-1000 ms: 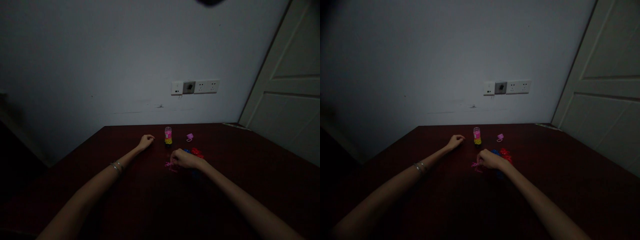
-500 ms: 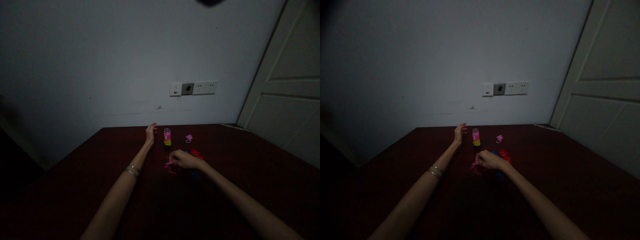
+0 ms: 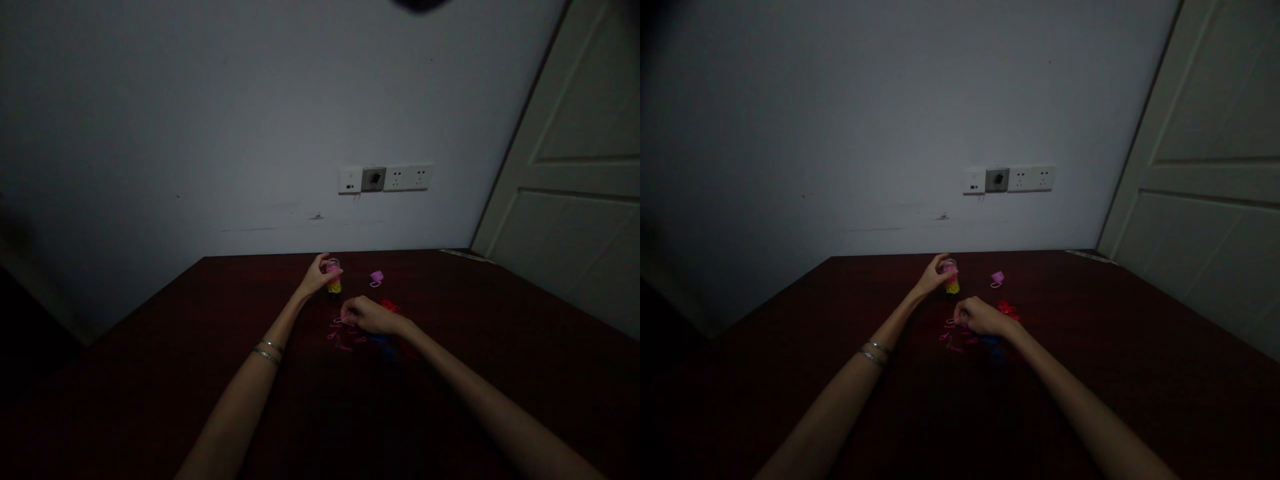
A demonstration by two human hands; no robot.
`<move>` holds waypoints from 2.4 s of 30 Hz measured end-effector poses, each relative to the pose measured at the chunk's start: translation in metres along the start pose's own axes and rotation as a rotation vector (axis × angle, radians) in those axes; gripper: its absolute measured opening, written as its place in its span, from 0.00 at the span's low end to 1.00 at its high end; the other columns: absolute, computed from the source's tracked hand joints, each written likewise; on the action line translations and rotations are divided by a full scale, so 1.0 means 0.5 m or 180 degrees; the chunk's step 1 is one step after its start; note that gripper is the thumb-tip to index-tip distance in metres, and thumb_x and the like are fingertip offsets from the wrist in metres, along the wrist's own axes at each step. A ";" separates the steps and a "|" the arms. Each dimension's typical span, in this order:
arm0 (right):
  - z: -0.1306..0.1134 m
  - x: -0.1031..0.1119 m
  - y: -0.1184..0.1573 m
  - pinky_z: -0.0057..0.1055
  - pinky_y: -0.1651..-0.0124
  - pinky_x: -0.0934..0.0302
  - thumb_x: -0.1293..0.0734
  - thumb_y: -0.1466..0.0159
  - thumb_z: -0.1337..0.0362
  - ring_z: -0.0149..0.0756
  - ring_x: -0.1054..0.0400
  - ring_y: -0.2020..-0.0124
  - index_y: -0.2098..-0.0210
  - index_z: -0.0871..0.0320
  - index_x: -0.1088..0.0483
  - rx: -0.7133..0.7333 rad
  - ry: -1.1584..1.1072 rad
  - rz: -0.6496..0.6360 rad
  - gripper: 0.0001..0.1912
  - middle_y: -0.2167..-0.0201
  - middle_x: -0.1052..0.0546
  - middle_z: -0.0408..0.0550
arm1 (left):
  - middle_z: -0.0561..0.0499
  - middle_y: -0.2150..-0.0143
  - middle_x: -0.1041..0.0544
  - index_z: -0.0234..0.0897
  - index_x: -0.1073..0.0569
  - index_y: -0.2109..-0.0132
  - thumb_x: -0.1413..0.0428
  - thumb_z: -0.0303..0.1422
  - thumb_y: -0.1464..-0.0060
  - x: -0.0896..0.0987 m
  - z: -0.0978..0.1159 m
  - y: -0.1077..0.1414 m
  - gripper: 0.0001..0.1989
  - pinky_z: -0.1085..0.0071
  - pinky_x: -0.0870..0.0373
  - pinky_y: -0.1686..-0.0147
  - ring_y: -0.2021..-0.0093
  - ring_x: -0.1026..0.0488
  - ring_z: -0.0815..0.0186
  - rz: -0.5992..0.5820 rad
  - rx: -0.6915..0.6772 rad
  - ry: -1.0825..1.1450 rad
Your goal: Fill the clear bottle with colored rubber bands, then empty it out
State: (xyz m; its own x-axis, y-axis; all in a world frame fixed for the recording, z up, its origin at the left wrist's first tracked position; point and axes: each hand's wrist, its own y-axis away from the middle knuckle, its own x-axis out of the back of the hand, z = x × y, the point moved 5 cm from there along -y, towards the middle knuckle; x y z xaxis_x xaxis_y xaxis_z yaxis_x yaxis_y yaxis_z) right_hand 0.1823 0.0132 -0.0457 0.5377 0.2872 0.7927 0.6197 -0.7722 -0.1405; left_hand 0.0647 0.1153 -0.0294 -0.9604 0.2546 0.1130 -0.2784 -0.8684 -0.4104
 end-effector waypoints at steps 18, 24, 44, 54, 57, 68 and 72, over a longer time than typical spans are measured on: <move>-0.011 0.205 -0.115 0.25 0.71 0.45 0.38 0.43 0.66 0.30 0.36 0.74 0.68 0.65 0.28 -0.0126 0.0317 0.1065 0.09 0.74 0.26 0.49 | 0.49 0.68 0.27 0.28 0.29 0.62 0.38 0.35 0.62 -0.023 -0.045 0.005 0.19 0.71 0.35 0.65 0.70 0.32 0.71 -0.0648 0.0483 0.0119; -0.026 0.206 -0.173 0.23 0.71 0.46 0.38 0.44 0.70 0.29 0.35 0.74 0.68 0.66 0.26 -0.0225 0.1014 0.0832 0.09 0.73 0.24 0.51 | 0.48 0.68 0.27 0.28 0.29 0.64 0.39 0.33 0.60 -0.021 -0.048 0.005 0.16 0.71 0.35 0.65 0.70 0.31 0.70 -0.0663 0.0483 0.0092; -0.075 0.207 -0.206 0.26 0.70 0.42 0.33 0.47 0.66 0.37 0.30 0.70 0.65 0.67 0.23 -0.0882 0.1763 -0.0216 0.13 0.69 0.22 0.56 | 0.47 0.67 0.26 0.28 0.28 0.65 0.39 0.30 0.61 -0.020 -0.046 0.005 0.14 0.70 0.34 0.64 0.69 0.30 0.69 -0.0612 0.0624 0.0166; -0.070 0.226 -0.199 0.22 0.73 0.46 0.35 0.48 0.68 0.29 0.35 0.74 0.68 0.66 0.24 -0.0734 0.1441 0.0054 0.10 0.73 0.23 0.51 | 0.47 0.67 0.26 0.28 0.29 0.64 0.37 0.32 0.62 -0.020 -0.056 0.004 0.17 0.70 0.34 0.64 0.69 0.30 0.70 -0.0605 0.0639 0.0284; -0.069 0.233 -0.187 0.23 0.73 0.46 0.36 0.47 0.66 0.29 0.35 0.74 0.69 0.67 0.24 -0.0610 0.1238 0.0262 0.11 0.74 0.24 0.50 | 0.46 0.65 0.25 0.28 0.28 0.63 0.37 0.31 0.63 -0.020 -0.057 0.008 0.17 0.70 0.34 0.62 0.68 0.29 0.69 -0.0605 0.0719 0.0380; -0.034 0.206 -0.076 0.26 0.70 0.44 0.38 0.46 0.62 0.30 0.35 0.74 0.68 0.65 0.26 -0.0312 0.0342 0.0819 0.13 0.75 0.26 0.48 | 0.47 0.66 0.25 0.27 0.29 0.62 0.35 0.26 0.69 -0.023 -0.075 0.020 0.21 0.69 0.34 0.60 0.67 0.29 0.69 -0.0816 0.0917 0.0409; -0.005 0.149 -0.037 0.26 0.71 0.43 0.36 0.48 0.63 0.31 0.35 0.73 0.66 0.64 0.27 -0.0436 0.0167 0.0409 0.13 0.75 0.26 0.47 | 0.48 0.64 0.26 0.29 0.31 0.58 0.35 0.27 0.69 -0.020 -0.069 0.024 0.25 0.69 0.35 0.59 0.66 0.30 0.70 -0.0902 0.0950 0.0287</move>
State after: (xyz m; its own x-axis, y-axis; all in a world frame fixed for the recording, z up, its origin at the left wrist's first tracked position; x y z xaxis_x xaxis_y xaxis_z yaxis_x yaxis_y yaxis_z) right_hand 0.2095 0.0475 0.0175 0.5746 0.1542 0.8038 0.4624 -0.8715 -0.1634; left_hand 0.0713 0.1168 -0.0666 -0.8449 0.5258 0.0986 -0.5339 -0.8405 -0.0928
